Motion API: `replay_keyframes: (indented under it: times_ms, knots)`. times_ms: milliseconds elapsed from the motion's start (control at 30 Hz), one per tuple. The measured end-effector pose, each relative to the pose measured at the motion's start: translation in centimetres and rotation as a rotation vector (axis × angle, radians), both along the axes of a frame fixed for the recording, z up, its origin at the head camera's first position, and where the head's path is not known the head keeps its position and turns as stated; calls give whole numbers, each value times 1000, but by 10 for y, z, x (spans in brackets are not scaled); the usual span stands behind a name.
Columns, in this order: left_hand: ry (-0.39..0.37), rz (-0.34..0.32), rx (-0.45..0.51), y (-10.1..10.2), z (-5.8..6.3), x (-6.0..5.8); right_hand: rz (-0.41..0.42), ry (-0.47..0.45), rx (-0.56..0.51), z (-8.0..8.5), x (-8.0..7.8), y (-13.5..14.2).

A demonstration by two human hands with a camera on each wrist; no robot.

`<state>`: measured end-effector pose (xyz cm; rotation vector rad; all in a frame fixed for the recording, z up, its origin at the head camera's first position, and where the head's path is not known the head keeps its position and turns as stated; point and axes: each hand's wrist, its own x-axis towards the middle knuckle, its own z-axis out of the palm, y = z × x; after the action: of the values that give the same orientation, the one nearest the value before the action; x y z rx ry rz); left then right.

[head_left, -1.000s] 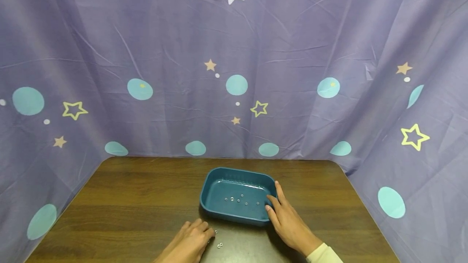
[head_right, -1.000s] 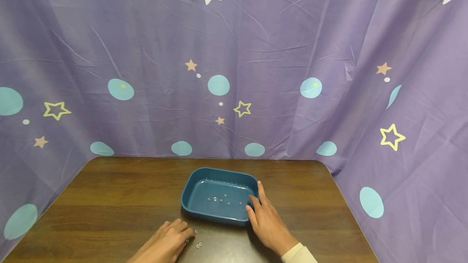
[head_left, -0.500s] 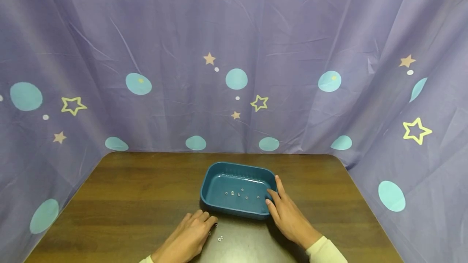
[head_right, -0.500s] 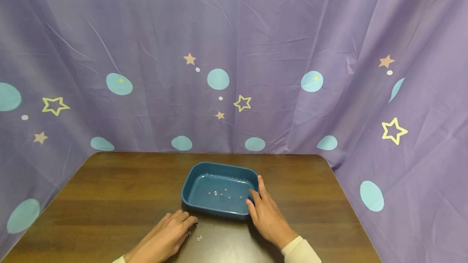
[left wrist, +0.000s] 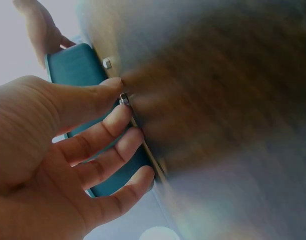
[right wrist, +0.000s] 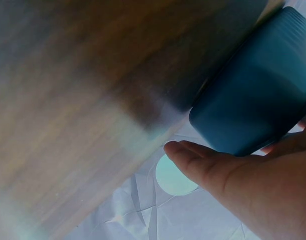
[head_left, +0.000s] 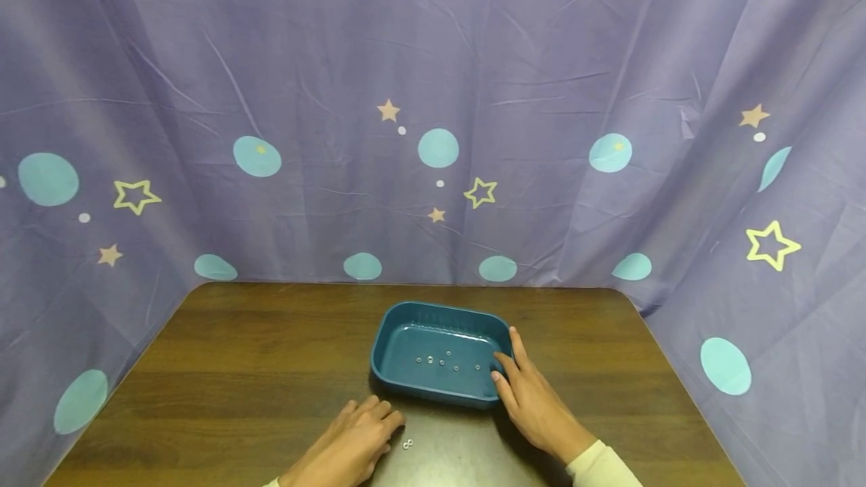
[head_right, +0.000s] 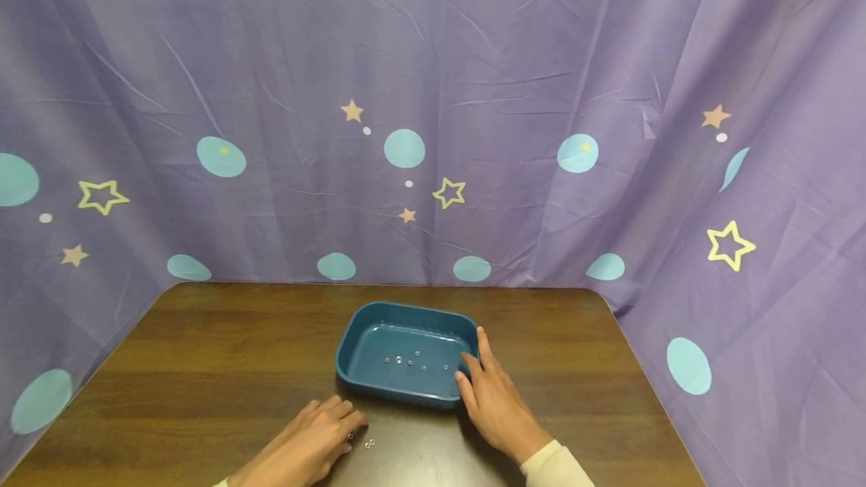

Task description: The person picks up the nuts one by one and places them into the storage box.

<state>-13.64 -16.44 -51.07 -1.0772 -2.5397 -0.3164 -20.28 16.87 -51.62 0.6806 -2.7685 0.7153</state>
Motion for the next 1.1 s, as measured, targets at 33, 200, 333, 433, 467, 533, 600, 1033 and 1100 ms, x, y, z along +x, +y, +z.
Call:
replay_keyframes:
  times_ms: [33,200,333,433,467,533,600,1033,1100]
  knots:
    - [8,7,-8,1,0,0,0,3,1,0,0,0]
    - [-12,64,-87,6,3,-1,4,22,-3,0,0,0]
    - [-88,97,-161,10,6,-1,3,27,0,-1,-1,0]
    - [-101,98,-175,13,7,-2,-3,15,-5,-2,0,0]
    - [-92,96,-173,14,7,-2,-3,12,-9,-2,0,0]
    - [-60,86,-167,15,7,-2,-4,10,-11,-2,0,0]
    - [-64,77,-162,15,6,-3,0,12,-10,-1,0,1]
    - [-111,50,-151,16,20,-2,4,12,-8,-1,0,1]
    - [-34,35,-116,15,26,-2,9,17,-11,-1,0,1]
